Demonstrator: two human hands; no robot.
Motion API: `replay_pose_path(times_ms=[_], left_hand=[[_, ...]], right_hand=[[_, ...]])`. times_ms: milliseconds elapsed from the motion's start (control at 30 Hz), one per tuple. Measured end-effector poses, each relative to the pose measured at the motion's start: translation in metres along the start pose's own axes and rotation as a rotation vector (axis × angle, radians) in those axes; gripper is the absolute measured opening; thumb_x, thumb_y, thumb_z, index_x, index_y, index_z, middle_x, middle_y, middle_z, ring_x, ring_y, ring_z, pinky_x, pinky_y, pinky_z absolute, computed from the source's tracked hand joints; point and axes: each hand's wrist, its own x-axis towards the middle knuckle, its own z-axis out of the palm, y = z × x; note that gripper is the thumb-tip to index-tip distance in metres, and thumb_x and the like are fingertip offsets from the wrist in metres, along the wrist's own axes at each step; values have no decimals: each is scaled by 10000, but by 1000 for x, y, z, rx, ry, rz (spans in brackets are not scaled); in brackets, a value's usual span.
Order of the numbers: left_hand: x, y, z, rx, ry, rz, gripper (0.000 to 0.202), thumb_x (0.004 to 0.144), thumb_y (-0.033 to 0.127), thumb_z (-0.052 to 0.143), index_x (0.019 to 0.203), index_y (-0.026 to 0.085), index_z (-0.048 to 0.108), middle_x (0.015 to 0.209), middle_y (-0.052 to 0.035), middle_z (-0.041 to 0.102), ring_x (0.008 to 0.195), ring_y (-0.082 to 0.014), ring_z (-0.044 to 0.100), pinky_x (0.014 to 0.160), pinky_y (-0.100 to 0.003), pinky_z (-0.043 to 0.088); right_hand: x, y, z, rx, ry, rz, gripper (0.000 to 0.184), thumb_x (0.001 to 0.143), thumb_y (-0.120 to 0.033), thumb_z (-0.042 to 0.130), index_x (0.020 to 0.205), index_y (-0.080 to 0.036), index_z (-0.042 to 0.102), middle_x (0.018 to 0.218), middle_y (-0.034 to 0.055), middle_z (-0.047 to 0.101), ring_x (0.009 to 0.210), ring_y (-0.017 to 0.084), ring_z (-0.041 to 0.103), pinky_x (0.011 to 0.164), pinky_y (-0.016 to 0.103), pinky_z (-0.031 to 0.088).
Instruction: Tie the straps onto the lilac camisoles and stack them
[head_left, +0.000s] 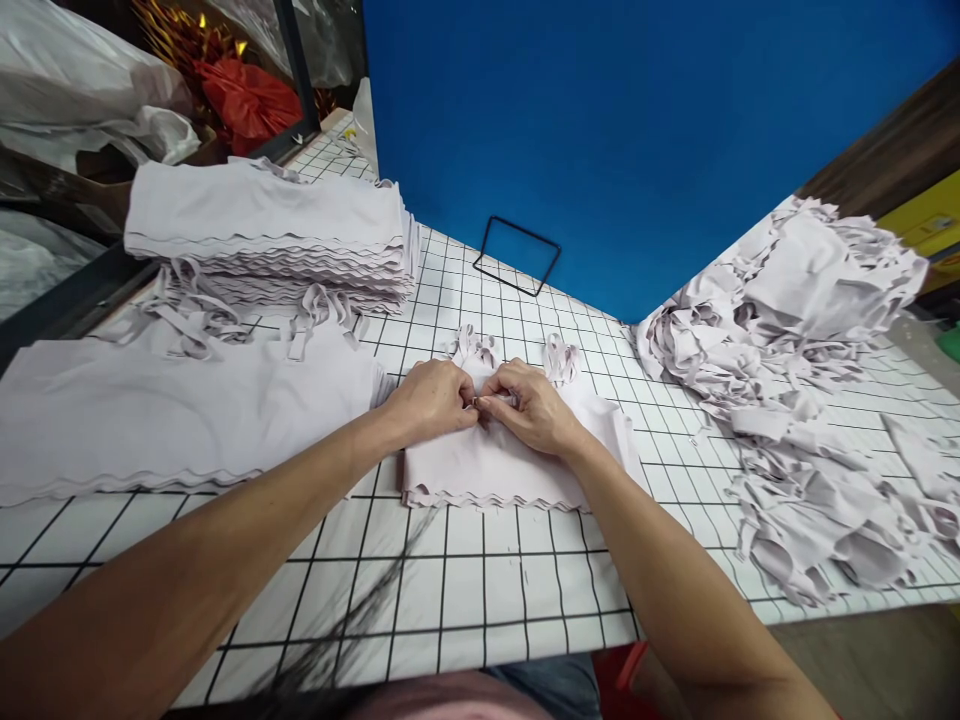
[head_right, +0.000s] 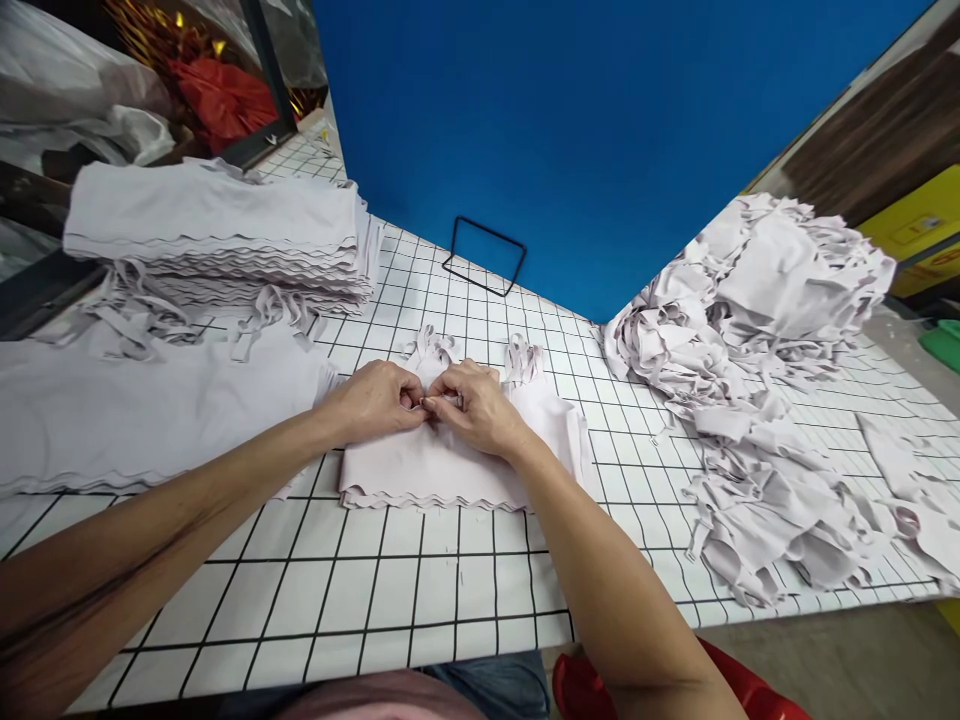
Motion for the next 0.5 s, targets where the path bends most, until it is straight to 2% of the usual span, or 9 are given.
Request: replay_pose_path(times_ms=[300, 500], left_hand=[[-1, 1, 0, -13, -6, -6, 126, 697, 260, 639, 620, 193, 711, 556, 3, 633, 550, -131, 517, 529, -262, 360], [-1, 2, 1, 19, 4, -19, 139, 712, 261, 636, 604, 188, 685, 569, 1, 629, 552, -133, 518, 544, -268, 367]], right_hand=[[1, -1, -3, -17, -33, 15, 96, 888, -198, 591, 794, -206, 602, 770, 16, 615, 816, 186, 515, 815, 376, 365], [0, -2, -1, -5, 6, 13, 96, 893, -214, 595, 798, -206, 606, 772, 12, 616, 825, 184, 517, 823, 372, 363]])
